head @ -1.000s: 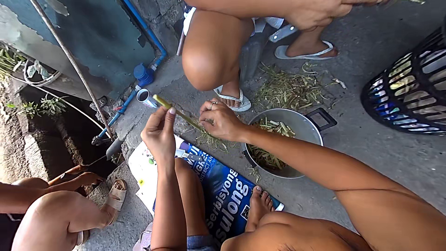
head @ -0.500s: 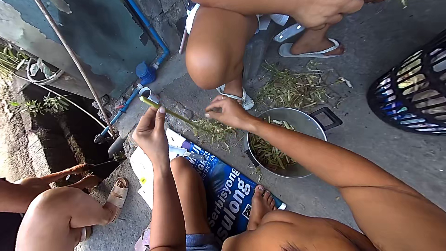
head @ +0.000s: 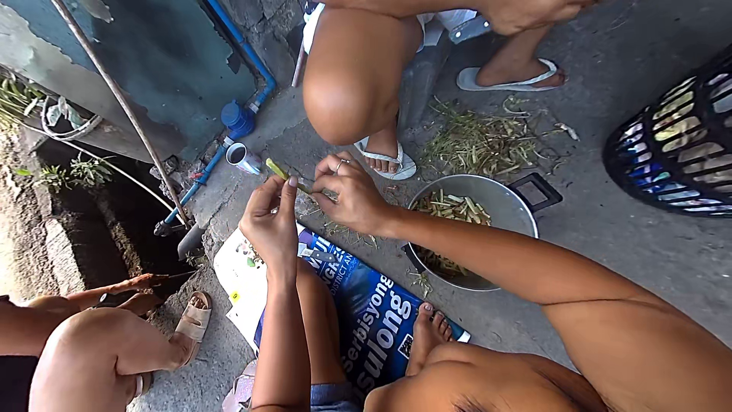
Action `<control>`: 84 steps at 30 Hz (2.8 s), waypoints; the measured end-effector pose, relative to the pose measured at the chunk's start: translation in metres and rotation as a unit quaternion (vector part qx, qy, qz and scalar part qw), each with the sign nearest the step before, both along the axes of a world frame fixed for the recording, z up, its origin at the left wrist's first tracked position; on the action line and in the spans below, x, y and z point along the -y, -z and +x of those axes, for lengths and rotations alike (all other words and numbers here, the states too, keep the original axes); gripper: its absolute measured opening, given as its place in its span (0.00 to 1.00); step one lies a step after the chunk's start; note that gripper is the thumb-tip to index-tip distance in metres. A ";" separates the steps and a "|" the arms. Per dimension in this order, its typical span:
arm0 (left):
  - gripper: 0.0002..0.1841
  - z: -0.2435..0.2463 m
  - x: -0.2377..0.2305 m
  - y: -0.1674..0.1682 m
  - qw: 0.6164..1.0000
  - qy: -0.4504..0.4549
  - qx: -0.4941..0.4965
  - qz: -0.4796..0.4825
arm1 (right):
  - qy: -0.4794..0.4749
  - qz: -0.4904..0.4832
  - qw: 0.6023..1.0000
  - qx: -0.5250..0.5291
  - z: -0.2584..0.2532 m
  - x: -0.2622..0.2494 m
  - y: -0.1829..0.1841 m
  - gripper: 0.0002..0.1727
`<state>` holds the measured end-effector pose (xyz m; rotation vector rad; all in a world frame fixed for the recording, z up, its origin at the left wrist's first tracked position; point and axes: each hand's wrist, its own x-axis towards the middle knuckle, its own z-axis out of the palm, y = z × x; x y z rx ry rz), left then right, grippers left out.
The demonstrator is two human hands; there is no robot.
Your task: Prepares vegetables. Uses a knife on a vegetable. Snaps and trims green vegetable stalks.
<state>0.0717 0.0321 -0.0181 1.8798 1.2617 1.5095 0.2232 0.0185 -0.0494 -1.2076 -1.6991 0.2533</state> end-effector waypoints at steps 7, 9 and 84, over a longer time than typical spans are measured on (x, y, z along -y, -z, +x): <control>0.07 -0.028 -0.014 -0.009 0.997 0.000 0.071 -0.008 | -0.022 -0.242 0.969 0.053 0.040 -0.012 0.045 0.06; 0.07 -0.037 -0.018 -0.009 0.997 -0.016 0.078 -0.005 | -0.035 -0.348 0.931 0.107 0.058 -0.022 0.059 0.08; 0.08 -0.008 0.004 -0.018 0.995 0.045 0.082 -0.032 | -0.020 0.010 0.997 -0.072 -0.009 0.007 -0.007 0.03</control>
